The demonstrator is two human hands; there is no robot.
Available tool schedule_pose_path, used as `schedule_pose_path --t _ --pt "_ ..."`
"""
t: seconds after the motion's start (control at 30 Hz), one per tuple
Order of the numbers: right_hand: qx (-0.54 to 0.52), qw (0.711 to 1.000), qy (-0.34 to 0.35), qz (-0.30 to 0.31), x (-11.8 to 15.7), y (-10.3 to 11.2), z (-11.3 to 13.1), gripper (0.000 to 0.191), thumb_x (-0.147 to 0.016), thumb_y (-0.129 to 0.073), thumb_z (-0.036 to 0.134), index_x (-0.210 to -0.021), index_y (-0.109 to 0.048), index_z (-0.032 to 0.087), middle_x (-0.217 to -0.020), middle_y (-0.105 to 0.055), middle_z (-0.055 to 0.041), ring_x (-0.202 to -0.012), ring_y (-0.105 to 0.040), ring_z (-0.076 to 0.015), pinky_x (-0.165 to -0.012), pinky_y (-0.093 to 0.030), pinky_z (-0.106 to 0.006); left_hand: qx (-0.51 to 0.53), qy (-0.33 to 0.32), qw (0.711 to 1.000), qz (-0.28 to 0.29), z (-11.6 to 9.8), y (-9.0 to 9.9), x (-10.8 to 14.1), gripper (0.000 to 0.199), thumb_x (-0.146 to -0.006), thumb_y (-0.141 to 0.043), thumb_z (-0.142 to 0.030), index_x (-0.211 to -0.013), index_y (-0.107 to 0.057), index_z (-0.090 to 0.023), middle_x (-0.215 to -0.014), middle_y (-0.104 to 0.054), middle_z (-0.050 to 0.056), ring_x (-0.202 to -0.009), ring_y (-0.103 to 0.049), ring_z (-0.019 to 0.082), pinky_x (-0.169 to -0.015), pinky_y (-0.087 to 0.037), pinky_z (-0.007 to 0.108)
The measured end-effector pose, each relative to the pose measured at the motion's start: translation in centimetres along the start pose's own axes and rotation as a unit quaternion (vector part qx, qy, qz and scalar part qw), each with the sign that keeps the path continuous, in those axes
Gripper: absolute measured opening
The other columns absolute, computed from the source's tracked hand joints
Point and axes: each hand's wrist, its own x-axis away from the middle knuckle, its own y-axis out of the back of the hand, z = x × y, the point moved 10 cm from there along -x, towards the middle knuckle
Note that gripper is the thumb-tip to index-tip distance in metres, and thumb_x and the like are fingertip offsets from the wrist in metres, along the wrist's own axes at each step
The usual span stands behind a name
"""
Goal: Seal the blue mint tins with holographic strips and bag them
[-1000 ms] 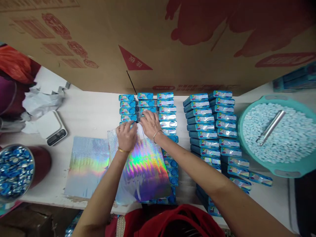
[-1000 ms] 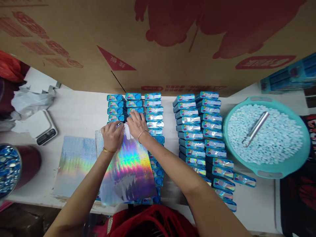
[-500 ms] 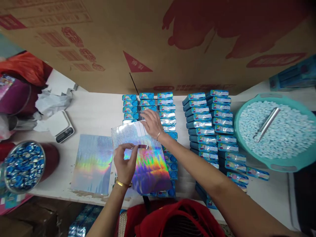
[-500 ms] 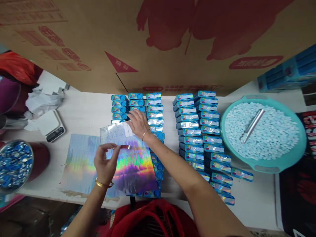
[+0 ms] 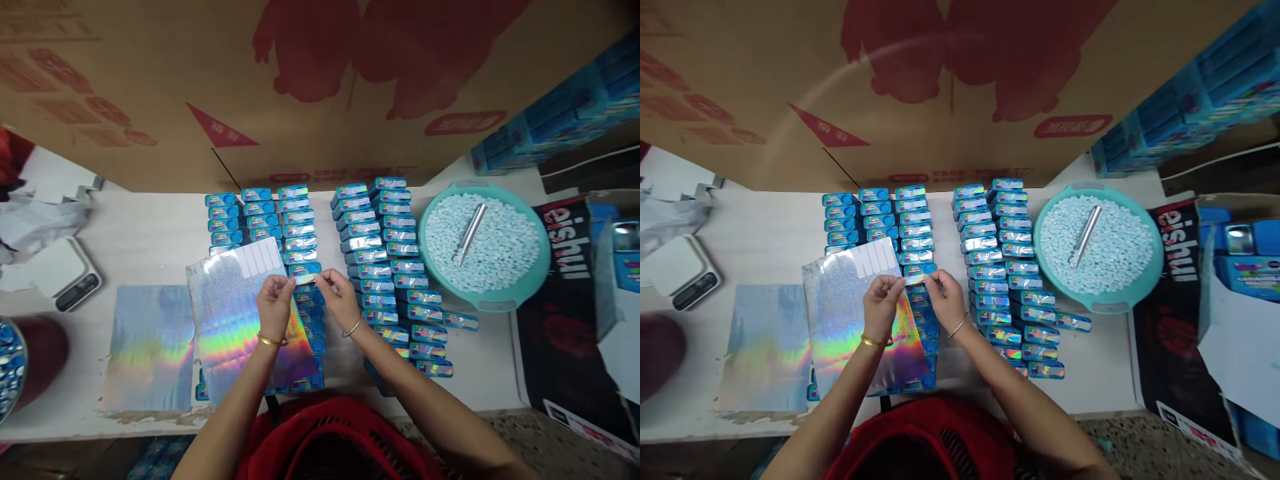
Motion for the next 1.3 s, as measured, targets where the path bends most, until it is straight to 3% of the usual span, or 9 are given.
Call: schedule_pose_path --t 0.13,0.33,0.5,0.67,0.9,0.97,1.07,1.17,1.3 --pt "0.146 0.986 0.074 -0.022 -1.5 2.3 -0.4 0.025 -0.091 -0.047 0.035 -0.069 -0.05 0.022 -0.068 -0.052 0.0 -0.072 -0.05 -0.0169 -0.069 -0.039 -0.029 -0.185 -0.133 0.973 -0.035 -1.7 -1.8 -1.0 0.011 -0.074 -0.067 -0.024 -0.067 -0.06 -0.02 -0.082 -0.06 0.002 -0.086 -0.057 0.019 -0.082 -0.042 0.034" --pt "0.252 0.961 0.114 -0.026 -2.9 2.4 -2.2 0.024 -0.092 -0.044 0.03 -0.07 -0.051 0.022 -0.072 -0.056 -0.0041 -0.075 -0.05 -0.0204 -0.072 -0.039 -0.033 -0.372 -0.141 0.916 -0.045 -0.9 -3.6 -1.9 0.008 -0.077 -0.066 -0.025 -0.071 -0.063 -0.02 -0.095 -0.06 0.005 -0.096 -0.054 0.025 -0.081 -0.035 0.039" --pt "0.223 0.971 0.08 -0.028 -3.3 2.1 -4.4 0.02 -0.089 -0.048 0.033 -0.077 -0.058 0.021 -0.071 -0.055 -0.0031 -0.074 -0.052 -0.0199 -0.071 -0.042 -0.032 -0.43 -0.139 0.891 -0.041 -0.4 -3.9 -2.2 0.011 -0.077 -0.066 -0.03 -0.082 -0.062 -0.021 -0.102 -0.058 0.007 -0.099 -0.052 0.028 -0.079 -0.035 0.039" --pt "0.164 0.984 0.059 -0.025 -1.9 1.6 -5.8 0.031 -0.092 -0.043 0.027 -0.116 -0.061 0.02 -0.08 -0.055 -0.0032 -0.077 -0.054 -0.0184 -0.071 -0.046 -0.031 -0.446 -0.104 0.886 -0.072 -0.6 -2.9 -2.8 0.051 -0.07 -0.072 -0.04 -0.11 -0.052 -0.017 -0.111 -0.055 0.012 -0.105 -0.05 0.032 -0.082 -0.038 0.043" --pt "0.352 0.927 0.117 0.059 -0.7 0.0 -4.7 0.054 -0.086 -0.035 0.009 -0.137 -0.05 0.016 -0.089 -0.058 -0.0108 -0.085 -0.049 -0.0253 -0.078 -0.043 -0.039 -0.438 -0.125 0.89 -0.028 -0.8 -3.2 -2.9 0.038 -0.077 -0.067 -0.037 -0.107 -0.054 -0.018 -0.107 -0.057 0.011 -0.101 -0.053 0.03 -0.082 -0.04 0.042" --pt "0.371 0.916 0.147 0.031 -1.3 -0.1 -2.3 0.051 -0.09 -0.035 0.014 -0.14 -0.045 0.012 -0.098 -0.058 -0.0136 -0.091 -0.049 -0.0268 -0.081 -0.041 -0.04 -0.403 -0.178 0.898 0.005 -1.9 -1.8 -3.4 0.022 -0.084 -0.058 -0.033 -0.101 -0.057 -0.019 -0.101 -0.059 0.009 -0.099 -0.055 0.026 -0.083 -0.041 0.039" --pt "0.353 0.912 0.207 0.015 -2.6 -2.5 2.1 0.042 -0.096 -0.035 0.024 -0.134 -0.05 0.015 -0.109 -0.057 -0.0139 -0.1 -0.048 -0.0268 -0.086 -0.039 -0.04 -0.408 -0.234 0.882 -0.032 -3.9 3.9 -5.1 0.024 -0.091 -0.044 -0.026 -0.108 -0.059 -0.019 -0.108 -0.061 0.01 -0.106 -0.054 0.024 -0.09 -0.038 0.039" --pt "0.342 0.904 0.247 0.064 -4.1 -7.9 5.0 0.036 -0.097 -0.036 0.027 -0.125 -0.056 0.017 -0.114 -0.057 -0.0129 -0.104 -0.046 -0.0267 -0.087 -0.037 -0.04 -0.491 -0.223 0.84 -0.065 -4.2 9.6 -7.8 0.033 -0.091 -0.044 -0.029 -0.119 -0.059 -0.021 -0.126 -0.056 0.013 -0.118 -0.046 0.028 -0.095 -0.032 0.043" --pt "0.369 0.875 0.275 0.148 -5.7 -15.6 5.5 0.032 -0.096 -0.042 0.024 -0.124 -0.057 0.019 -0.122 -0.056 -0.0134 -0.111 -0.043 -0.0286 -0.091 -0.033 -0.042 -0.54 -0.227 0.811 -0.001 -2.4 11.5 -10.0 0.029 -0.088 -0.052 -0.035 -0.112 -0.063 -0.024 -0.134 -0.053 0.011 -0.124 -0.042 0.03 -0.096 -0.03 0.043"
